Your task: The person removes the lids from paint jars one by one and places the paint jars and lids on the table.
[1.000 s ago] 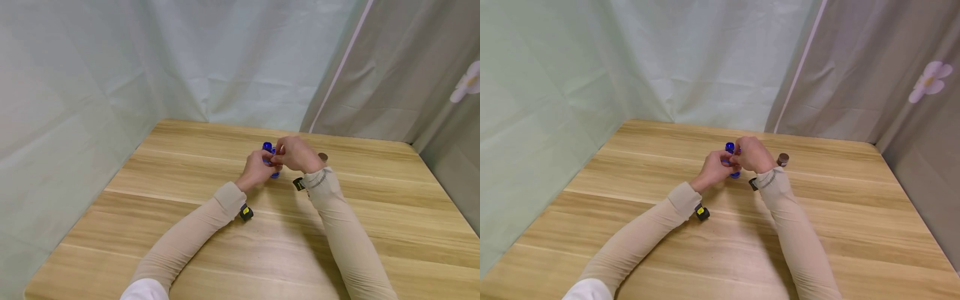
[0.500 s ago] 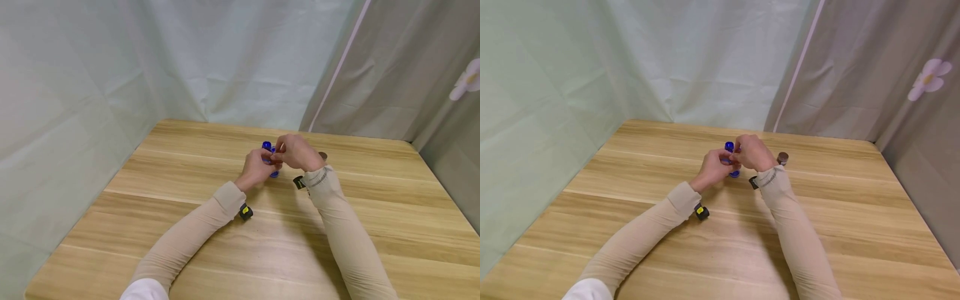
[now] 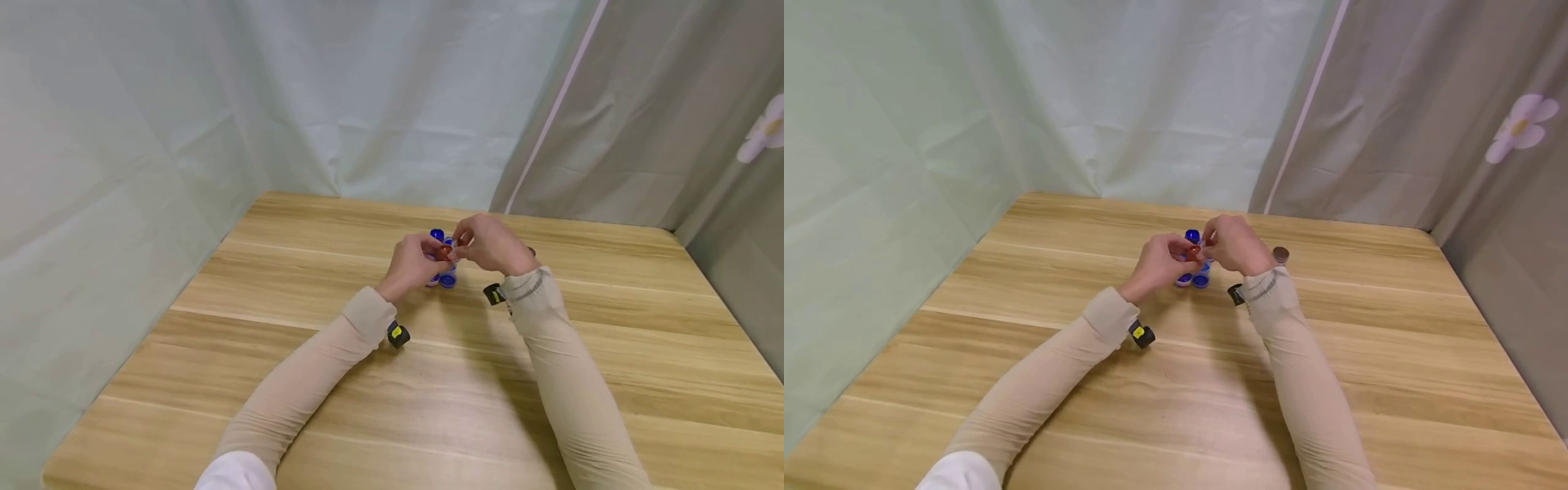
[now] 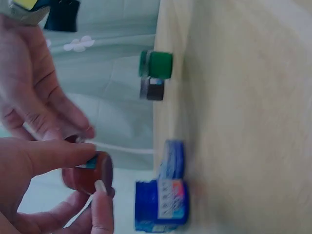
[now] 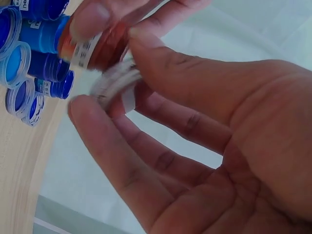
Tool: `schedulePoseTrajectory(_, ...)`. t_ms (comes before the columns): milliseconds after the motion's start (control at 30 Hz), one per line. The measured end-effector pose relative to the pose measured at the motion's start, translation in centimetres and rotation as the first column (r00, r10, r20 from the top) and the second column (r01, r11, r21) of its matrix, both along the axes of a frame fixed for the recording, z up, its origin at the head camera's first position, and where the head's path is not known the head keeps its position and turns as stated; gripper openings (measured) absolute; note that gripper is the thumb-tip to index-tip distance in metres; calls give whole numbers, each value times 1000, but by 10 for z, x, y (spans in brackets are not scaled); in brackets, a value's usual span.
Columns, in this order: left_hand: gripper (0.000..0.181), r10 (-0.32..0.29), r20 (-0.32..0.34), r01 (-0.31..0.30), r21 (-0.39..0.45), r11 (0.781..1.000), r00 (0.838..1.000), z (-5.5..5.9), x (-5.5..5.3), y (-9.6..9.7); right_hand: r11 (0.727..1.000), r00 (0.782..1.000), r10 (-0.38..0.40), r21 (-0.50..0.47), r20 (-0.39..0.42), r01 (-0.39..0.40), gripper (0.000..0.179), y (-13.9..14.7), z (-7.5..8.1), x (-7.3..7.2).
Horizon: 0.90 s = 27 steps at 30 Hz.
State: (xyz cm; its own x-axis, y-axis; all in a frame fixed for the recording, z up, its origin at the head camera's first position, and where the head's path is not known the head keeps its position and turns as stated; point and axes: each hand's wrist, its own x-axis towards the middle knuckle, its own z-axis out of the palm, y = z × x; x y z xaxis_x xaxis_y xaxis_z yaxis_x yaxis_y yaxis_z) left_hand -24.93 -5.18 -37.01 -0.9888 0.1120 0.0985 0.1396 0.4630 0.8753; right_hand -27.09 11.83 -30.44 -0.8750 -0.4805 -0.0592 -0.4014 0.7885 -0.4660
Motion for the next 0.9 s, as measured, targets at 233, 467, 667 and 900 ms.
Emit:
schedulePoseTrajectory(233, 29, 17, 61, -11, -110, 994, 998, 11, -5, -16, 999, 999, -34, -22, 30, 35, 30, 4, 0, 0)
schedulePoseTrajectory(467, 24, -21, 161, 57, -223, 973, 987, 22, -6, -25, 1000, 998, -25, -1, 65, 25, 33, 3, -3, 0)
schedulePoseTrajectory(667, 22, -79, 176, 129, -292, 948, 981, 26, -3, -24, 994, 994, -1, 107, 107, -11, 28, -4, -7, 0)
schedulePoseTrajectory(900, 25, -56, 182, 121, -367, 922, 982, 29, 2, -20, 990, 988, 47, 127, 149, -66, 22, -13, -12, 4)
